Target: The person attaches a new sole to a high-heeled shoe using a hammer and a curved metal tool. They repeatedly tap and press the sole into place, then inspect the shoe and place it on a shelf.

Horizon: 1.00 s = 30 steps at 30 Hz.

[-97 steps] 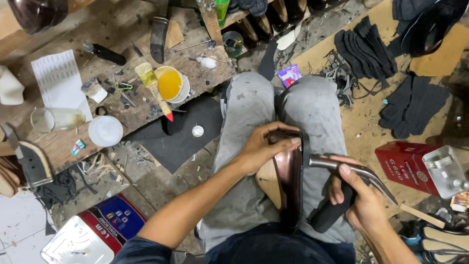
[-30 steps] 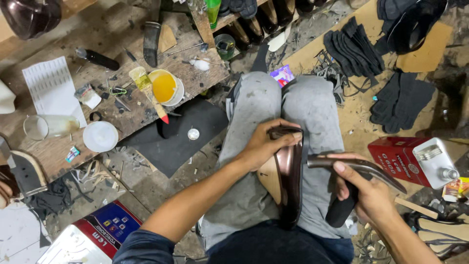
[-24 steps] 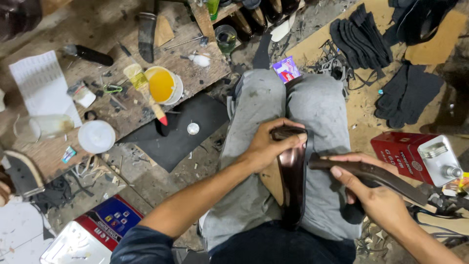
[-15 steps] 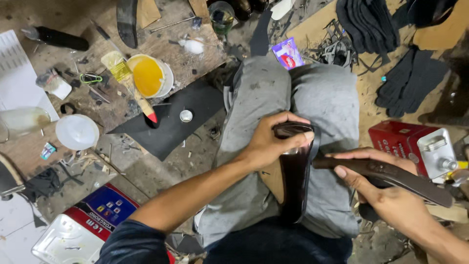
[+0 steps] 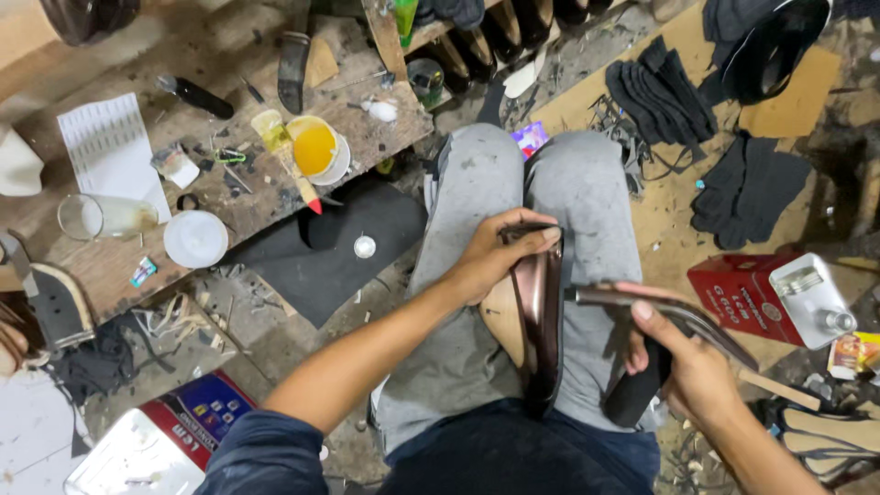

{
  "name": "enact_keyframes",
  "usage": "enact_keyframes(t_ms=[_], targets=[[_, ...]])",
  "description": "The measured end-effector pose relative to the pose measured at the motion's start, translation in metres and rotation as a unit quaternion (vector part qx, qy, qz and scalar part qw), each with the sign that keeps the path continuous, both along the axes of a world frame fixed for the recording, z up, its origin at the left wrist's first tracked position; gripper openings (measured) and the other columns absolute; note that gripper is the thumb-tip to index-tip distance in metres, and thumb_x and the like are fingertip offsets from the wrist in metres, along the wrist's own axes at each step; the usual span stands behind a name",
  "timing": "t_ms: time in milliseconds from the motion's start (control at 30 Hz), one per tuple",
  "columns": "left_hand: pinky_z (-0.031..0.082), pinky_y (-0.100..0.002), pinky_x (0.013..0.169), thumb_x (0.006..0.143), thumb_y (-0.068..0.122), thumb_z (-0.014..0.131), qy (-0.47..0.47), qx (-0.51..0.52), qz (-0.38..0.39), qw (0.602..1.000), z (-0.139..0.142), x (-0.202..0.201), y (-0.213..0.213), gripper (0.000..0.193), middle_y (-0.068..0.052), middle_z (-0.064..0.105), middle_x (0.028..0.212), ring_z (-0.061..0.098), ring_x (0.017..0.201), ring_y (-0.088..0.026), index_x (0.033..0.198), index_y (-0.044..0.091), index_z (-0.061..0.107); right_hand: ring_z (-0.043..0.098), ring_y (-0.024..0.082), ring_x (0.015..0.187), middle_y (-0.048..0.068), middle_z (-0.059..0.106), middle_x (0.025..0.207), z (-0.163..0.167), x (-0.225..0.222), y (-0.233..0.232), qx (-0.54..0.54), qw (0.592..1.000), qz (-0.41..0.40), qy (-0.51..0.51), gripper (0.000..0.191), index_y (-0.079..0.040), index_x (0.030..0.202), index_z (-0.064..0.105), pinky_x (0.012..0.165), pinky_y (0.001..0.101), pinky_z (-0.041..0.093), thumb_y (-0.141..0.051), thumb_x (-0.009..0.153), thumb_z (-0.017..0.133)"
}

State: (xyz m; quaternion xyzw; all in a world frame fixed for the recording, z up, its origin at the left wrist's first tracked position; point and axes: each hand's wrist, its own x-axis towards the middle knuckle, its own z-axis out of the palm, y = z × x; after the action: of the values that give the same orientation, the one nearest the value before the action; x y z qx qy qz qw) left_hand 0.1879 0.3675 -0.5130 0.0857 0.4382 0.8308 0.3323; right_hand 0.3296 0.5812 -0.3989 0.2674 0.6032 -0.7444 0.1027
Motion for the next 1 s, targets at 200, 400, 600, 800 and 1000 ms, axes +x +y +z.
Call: enact_keyframes(t_ms=[200,400,600,800,1000], targets=[[0.057,-0.029,0.091,0.098,0.012,0.070,-0.016,-0.045,0.019,0.999,0.008,-0.009,0.001,0.027,-0.010,0.074,0.110,0.070,0.102,-0.015,0.121,-0.003,0.068,0.054,0.017,0.047,0.011,0.058,0.061,0.001,0.001,-0.014,0.093,0.993,0.077,0.001,0.040,0.003,0.130,0.065,0.048,0.0306,0.047,-0.014,0.093,0.065],[0.056,-0.028,0.093,0.098,0.012,0.071,-0.001,-0.083,-0.067,0.994,0.016,-0.014,-0.008,0.032,-0.009,0.074,0.111,0.070,0.104,-0.014,0.126,-0.003,0.069,0.061,0.015,0.054,0.024,0.072,0.127,0.012,-0.009,0.007,-0.019,0.992,0.101,0.080,0.039,0.010,0.128,0.064,0.048,0.0328,0.055,-0.010,0.095,0.065],[0.058,-0.028,0.097,0.097,0.011,0.070,-0.025,-0.031,-0.060,0.997,0.015,-0.012,-0.010,0.033,-0.010,0.075,0.114,0.071,0.108,-0.016,0.127,-0.003,0.066,0.053,0.012,0.055,0.028,0.068,0.125,0.001,-0.016,-0.007,-0.049,0.992,-0.053,0.106,0.034,0.010,0.128,0.061,0.050,0.0294,0.048,-0.009,0.099,0.060],[0.058,-0.026,0.090,0.096,0.013,0.072,-0.037,-0.058,-0.078,0.995,0.018,-0.013,-0.012,0.033,-0.009,0.075,0.110,0.071,0.103,-0.014,0.125,-0.001,0.068,0.052,0.014,0.052,0.028,0.070,0.119,-0.001,-0.026,-0.014,-0.007,0.995,-0.049,0.085,0.035,0.010,0.127,0.062,0.047,0.0298,0.047,-0.009,0.098,0.060],[0.057,-0.025,0.088,0.096,0.016,0.074,-0.023,-0.048,-0.086,0.995,0.027,-0.016,-0.019,0.036,-0.006,0.074,0.108,0.069,0.098,-0.009,0.127,-0.001,0.068,0.053,0.013,0.052,0.025,0.071,0.101,0.010,-0.038,-0.017,0.028,0.999,-0.006,0.031,0.034,0.008,0.127,0.062,0.048,0.0296,0.047,-0.008,0.097,0.060]])
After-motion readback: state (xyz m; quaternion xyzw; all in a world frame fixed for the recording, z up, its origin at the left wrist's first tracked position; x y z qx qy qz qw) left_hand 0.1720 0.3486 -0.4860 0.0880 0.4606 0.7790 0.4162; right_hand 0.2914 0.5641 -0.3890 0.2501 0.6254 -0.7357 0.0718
